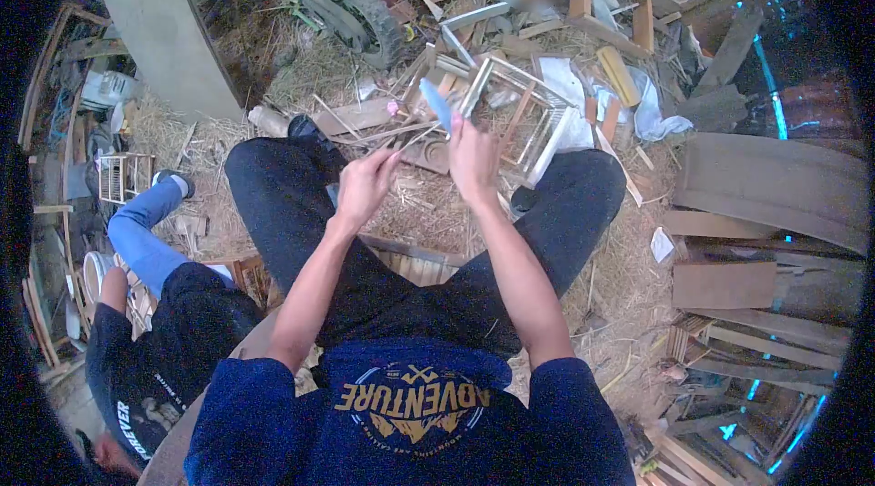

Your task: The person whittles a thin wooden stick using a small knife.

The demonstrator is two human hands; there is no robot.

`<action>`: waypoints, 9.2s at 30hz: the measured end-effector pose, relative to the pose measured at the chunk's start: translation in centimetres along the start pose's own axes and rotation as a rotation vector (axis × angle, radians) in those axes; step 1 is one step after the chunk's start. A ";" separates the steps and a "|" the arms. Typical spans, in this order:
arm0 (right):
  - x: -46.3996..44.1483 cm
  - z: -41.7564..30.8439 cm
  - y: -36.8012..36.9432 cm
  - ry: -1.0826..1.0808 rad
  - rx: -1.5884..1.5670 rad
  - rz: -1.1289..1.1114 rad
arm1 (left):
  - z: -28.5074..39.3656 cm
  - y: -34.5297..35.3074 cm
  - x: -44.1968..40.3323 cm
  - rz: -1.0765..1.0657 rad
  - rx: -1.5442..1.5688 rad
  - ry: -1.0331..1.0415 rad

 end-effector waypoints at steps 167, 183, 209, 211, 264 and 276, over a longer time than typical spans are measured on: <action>0.2 -2.8 1.5 -0.025 -0.107 -0.275 | -1.6 3.0 -1.8 -0.135 0.321 0.008; -1.4 1.4 4.7 0.140 -0.701 -0.276 | -3.5 4.3 -2.1 -0.305 0.428 -0.087; -2.3 1.7 1.7 0.162 -0.541 -0.150 | -4.4 3.8 -2.5 -0.160 0.424 -0.046; -3.2 2.4 -0.2 0.085 -0.457 0.019 | -3.6 3.4 -2.4 -0.155 0.384 -0.003; -1.1 -1.1 -0.3 -0.070 -0.044 0.157 | -1.7 2.0 -1.3 -0.035 0.287 -0.070; 0.3 -1.1 0.4 -0.076 -0.017 0.031 | -2.4 2.6 -0.8 -0.106 0.422 -0.195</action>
Point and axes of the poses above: each hand's wrist, its own x-axis away from the middle knuckle, its own y-axis out of the palm, z = x × y, the point moved 6 cm from there along -x, towards the middle knuckle, and after that the axes turned 5 degrees about -z, right-handed, at the moved point
